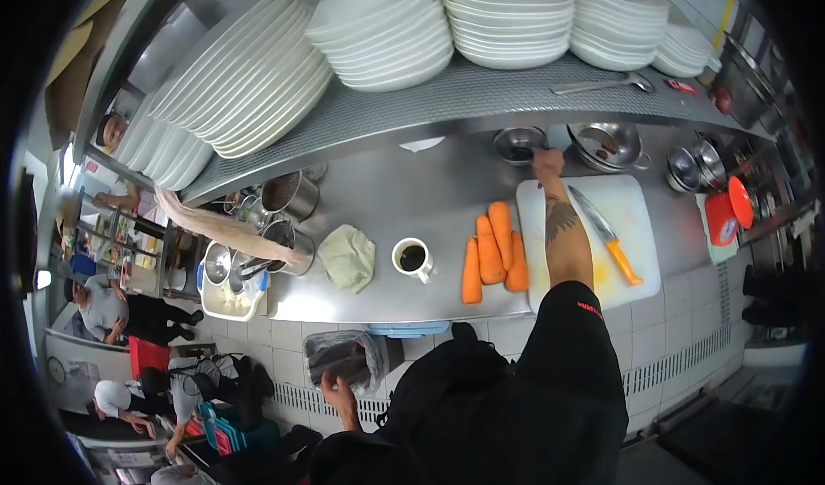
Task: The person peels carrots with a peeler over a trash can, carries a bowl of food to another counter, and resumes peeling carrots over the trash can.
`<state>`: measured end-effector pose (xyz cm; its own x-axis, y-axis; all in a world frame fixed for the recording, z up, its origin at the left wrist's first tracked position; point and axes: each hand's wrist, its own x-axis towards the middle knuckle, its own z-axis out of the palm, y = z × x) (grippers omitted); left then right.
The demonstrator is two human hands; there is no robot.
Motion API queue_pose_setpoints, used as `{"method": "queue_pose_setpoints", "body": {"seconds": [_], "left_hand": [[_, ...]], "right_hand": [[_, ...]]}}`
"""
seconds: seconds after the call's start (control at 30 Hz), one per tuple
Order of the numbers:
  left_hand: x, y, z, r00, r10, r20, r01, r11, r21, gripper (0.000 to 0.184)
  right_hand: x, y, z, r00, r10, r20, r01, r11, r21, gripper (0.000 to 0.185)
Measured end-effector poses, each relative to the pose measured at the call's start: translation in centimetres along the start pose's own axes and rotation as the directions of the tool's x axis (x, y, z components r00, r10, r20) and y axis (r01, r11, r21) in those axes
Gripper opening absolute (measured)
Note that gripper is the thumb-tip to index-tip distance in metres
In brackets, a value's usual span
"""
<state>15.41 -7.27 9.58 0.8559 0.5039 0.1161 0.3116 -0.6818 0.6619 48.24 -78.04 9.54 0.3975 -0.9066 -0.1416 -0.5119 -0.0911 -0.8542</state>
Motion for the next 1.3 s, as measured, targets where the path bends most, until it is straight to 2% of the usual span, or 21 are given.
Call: {"method": "queue_pose_setpoints", "body": {"seconds": [0.07, 0.13, 0.2, 0.23, 0.3, 0.37, 0.4, 0.47, 0.63, 0.7, 0.77, 0.87, 0.9, 0.93, 0.97, 1.0, 1.03, 1.07, 1.2, 1.27, 1.3], "left_hand": [[-1.2, -3.7, 0.1, 0.989, -0.148, 0.028, 0.150, 0.985, -0.090, 0.040], [-2.9, -3.9, 0.3, 0.945, -0.297, 0.137, 0.319, 0.928, -0.193, 0.038], [-3.3, -7.2, 2.6, 0.914, -0.325, 0.242, 0.375, 0.904, -0.206, 0.036], [-4.0, -8.5, 3.5, 0.911, -0.272, 0.312, 0.351, 0.906, -0.237, 0.035], [-5.1, -6.9, 5.0, 0.908, -0.156, 0.390, 0.275, 0.922, -0.271, 0.031], [-6.2, -5.6, 6.7, 0.853, -0.101, 0.512, 0.326, 0.869, -0.372, 0.028], [-6.6, -5.5, 7.5, 0.841, -0.035, 0.539, 0.226, 0.929, -0.292, 0.026], [-8.8, 0.0, 6.4, 0.832, -0.015, 0.555, 0.221, 0.926, -0.306, 0.026], [-13.8, 0.9, 9.3, 0.810, -0.045, 0.584, 0.328, 0.861, -0.389, 0.026], [-15.3, 1.2, 10.0, 0.795, -0.013, 0.606, 0.252, 0.916, -0.311, 0.024], [-17.1, 3.4, 10.6, 0.789, -0.037, 0.613, 0.323, 0.875, -0.362, 0.022], [-18.2, 4.3, 13.2, 0.771, -0.032, 0.636, 0.270, 0.921, -0.281, 0.022], [-18.4, 5.9, 13.6, 0.796, 0.020, 0.605, 0.188, 0.942, -0.279, 0.022], [-18.4, 7.4, 14.2, 0.801, 0.040, 0.597, 0.135, 0.960, -0.245, 0.022], [-18.5, 9.2, 14.9, 0.826, 0.080, 0.558, 0.044, 0.978, -0.205, 0.023], [-18.2, 12.7, 14.3, 0.785, 0.047, 0.618, 0.056, 0.988, -0.147, 0.025], [-18.2, 12.8, 15.7, 0.827, 0.113, 0.551, 0.000, 0.980, -0.201, 0.026], [-18.4, 15.7, 15.5, 0.857, 0.096, 0.506, 0.031, 0.971, -0.236, 0.026], [-19.0, 20.9, 16.4, 0.904, 0.095, 0.417, 0.040, 0.952, -0.304, 0.026], [-20.5, 23.3, 15.9, 0.924, 0.061, 0.377, 0.043, 0.964, -0.262, 0.026], [-21.5, 23.8, 16.3, 0.920, 0.176, 0.352, -0.129, 0.980, -0.152, 0.027]], "right_hand": [[-3.3, -1.3, -2.9, 0.959, -0.281, -0.029, 0.279, 0.959, -0.049, 0.036], [-7.3, -2.6, -7.2, 0.909, -0.413, -0.045, 0.405, 0.905, -0.130, 0.031], [-10.8, -2.8, -11.9, 0.971, -0.206, 0.117, 0.189, 0.972, 0.140, 0.020], [-11.7, -2.0, -14.7, 0.976, -0.196, 0.097, 0.183, 0.975, 0.124, 0.020], [-13.1, -0.1, -19.8, 0.983, -0.073, 0.168, -0.003, 0.910, 0.415, 0.013], [-14.0, 1.5, -26.0, 0.985, 0.004, 0.175, -0.097, 0.843, 0.529, 0.015], [-13.9, 2.6, -28.7, 0.994, 0.014, 0.107, -0.070, 0.833, 0.548, 0.017], [-11.7, 5.5, -33.7, 0.996, 0.053, 0.070, -0.083, 0.834, 0.546, 0.019], [-6.7, 10.3, -41.4, 0.985, 0.159, -0.059, -0.072, 0.705, 0.705, 0.015], [-2.5, 12.5, -42.4, 0.981, 0.122, -0.151, 0.028, 0.681, 0.732, 0.017], [0.2, 11.6, -42.8, 0.953, 0.206, -0.222, 0.048, 0.620, 0.783, 0.019], [8.5, 14.3, -42.2, 0.950, 0.241, -0.199, 0.044, 0.529, 0.848, 0.019], [11.3, 15.2, -42.8, 0.944, 0.269, -0.193, -0.004, 0.593, 0.805, 0.023], [18.9, 19.8, -43.7, 0.973, 0.136, -0.187, -0.028, 0.871, 0.491, 0.025], [13.1, 12.7, -43.7, 0.938, 0.329, -0.109, -0.117, 0.596, 0.794, 0.021], [18.5, 15.8, -43.5, 0.973, 0.228, -0.027, -0.106, 0.551, 0.828, 0.016], [17.9, 15.0, -43.8, 0.982, 0.187, 0.002, -0.103, 0.532, 0.841, 0.016], [19.7, 15.1, -43.7, 0.979, 0.204, 0.009, -0.127, 0.574, 0.809, 0.017], [12.6, 11.4, -42.1, 0.996, -0.085, -0.031, 0.082, 0.714, 0.696, 0.020], [8.1, 11.2, -40.1, 0.963, -0.255, 0.084, 0.180, 0.846, 0.502, 0.017], [5.2, 10.3, -39.0, 0.940, -0.212, 0.269, 0.104, 0.925, 0.366, 0.014]]}}
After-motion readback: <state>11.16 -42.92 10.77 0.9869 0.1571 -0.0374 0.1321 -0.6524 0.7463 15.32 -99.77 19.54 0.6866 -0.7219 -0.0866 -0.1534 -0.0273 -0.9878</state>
